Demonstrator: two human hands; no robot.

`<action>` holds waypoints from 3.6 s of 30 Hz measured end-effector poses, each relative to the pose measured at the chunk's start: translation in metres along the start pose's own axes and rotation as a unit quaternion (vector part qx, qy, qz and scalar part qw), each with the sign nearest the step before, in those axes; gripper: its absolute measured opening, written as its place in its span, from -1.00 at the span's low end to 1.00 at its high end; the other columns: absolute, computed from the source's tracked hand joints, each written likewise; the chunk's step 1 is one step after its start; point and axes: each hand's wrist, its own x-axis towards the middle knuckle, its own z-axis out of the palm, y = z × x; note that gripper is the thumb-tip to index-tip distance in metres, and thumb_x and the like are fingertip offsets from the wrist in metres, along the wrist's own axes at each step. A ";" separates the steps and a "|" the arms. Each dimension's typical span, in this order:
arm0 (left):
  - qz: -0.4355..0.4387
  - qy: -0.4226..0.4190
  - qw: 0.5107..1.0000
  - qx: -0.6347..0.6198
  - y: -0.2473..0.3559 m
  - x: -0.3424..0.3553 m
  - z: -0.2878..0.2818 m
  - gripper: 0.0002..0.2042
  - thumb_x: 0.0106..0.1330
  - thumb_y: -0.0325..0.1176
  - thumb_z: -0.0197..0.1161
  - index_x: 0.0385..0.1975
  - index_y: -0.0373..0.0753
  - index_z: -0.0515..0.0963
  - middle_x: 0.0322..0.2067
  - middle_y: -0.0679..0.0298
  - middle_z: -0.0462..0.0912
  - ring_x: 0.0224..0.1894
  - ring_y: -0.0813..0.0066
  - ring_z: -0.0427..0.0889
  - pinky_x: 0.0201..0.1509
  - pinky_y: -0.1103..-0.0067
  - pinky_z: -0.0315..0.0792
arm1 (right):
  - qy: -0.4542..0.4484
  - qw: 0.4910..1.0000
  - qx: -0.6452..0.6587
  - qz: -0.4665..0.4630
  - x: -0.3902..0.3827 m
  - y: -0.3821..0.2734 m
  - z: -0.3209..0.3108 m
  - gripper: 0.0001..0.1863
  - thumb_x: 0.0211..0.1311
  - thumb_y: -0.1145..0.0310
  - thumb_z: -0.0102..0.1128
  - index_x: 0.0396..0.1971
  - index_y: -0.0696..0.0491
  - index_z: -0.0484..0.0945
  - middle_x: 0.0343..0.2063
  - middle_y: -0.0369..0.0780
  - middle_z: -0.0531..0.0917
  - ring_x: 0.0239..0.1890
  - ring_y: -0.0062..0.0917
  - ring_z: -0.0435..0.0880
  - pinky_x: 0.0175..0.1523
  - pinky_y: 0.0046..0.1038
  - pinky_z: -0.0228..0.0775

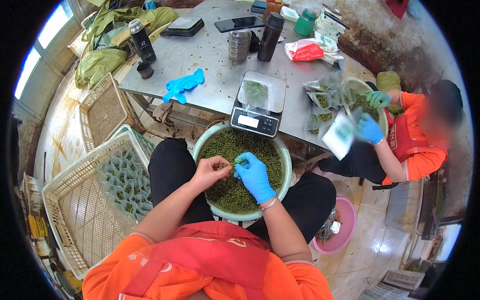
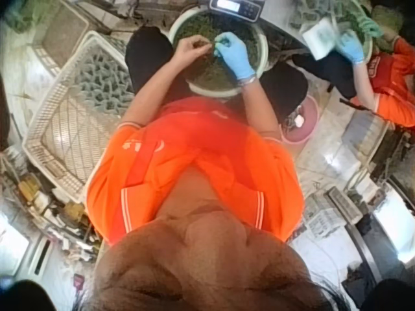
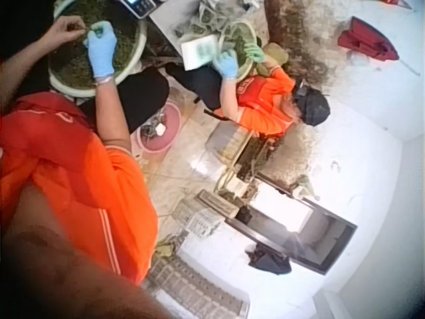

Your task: The person scoops green tea leaves from a large bowl into small plastic bags, weighs each bag on a digital scale, and places the filled bags into a white crate. A coworker performs a similar task at an adjacent station.

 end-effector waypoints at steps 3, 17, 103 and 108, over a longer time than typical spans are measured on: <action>0.069 0.039 0.994 0.078 -0.002 -0.002 0.004 -0.89 0.05 -0.42 0.28 -0.50 -0.31 0.53 -0.64 0.34 0.54 -0.61 0.76 0.45 -0.51 0.74 0.35 | 0.016 0.997 0.073 0.020 -0.001 0.003 0.003 -0.87 0.08 0.58 0.10 -0.33 0.17 0.45 -0.53 -0.23 0.57 -0.53 -0.60 0.58 -0.43 -0.58 0.46; 0.028 0.034 0.998 0.053 -0.012 0.005 0.001 -0.73 0.09 -0.36 0.26 -0.22 -0.22 0.43 -0.60 0.40 0.54 -0.60 0.69 0.41 -0.47 0.67 0.32 | 0.052 0.988 0.143 0.022 -0.006 -0.009 -0.014 -0.88 0.12 0.56 0.11 -0.31 0.15 0.45 -0.49 -0.23 0.57 -0.49 -0.55 0.61 -0.38 -0.55 0.50; 0.175 0.220 0.867 0.411 0.023 0.084 -0.048 -0.40 -0.04 -0.30 0.29 0.11 -0.07 0.32 -0.31 0.09 0.61 -0.31 0.09 0.60 -0.26 0.35 0.45 | -0.069 0.856 -0.329 -0.394 0.079 -0.081 0.007 -0.64 0.04 0.45 0.09 -0.07 0.04 0.49 -0.30 -0.07 0.61 -0.38 -0.35 0.65 -0.26 -0.38 0.50; -0.006 0.242 0.936 0.256 0.031 0.087 -0.049 -0.39 -0.04 -0.17 0.38 0.07 -0.12 0.37 -0.17 0.19 0.62 -0.14 0.35 0.61 -0.06 0.51 0.42 | 0.190 0.952 -0.069 -0.228 0.052 -0.094 -0.119 -0.63 0.05 0.59 0.06 -0.08 0.10 0.51 -0.22 -0.27 0.59 -0.26 -0.67 0.54 -0.15 -0.60 0.40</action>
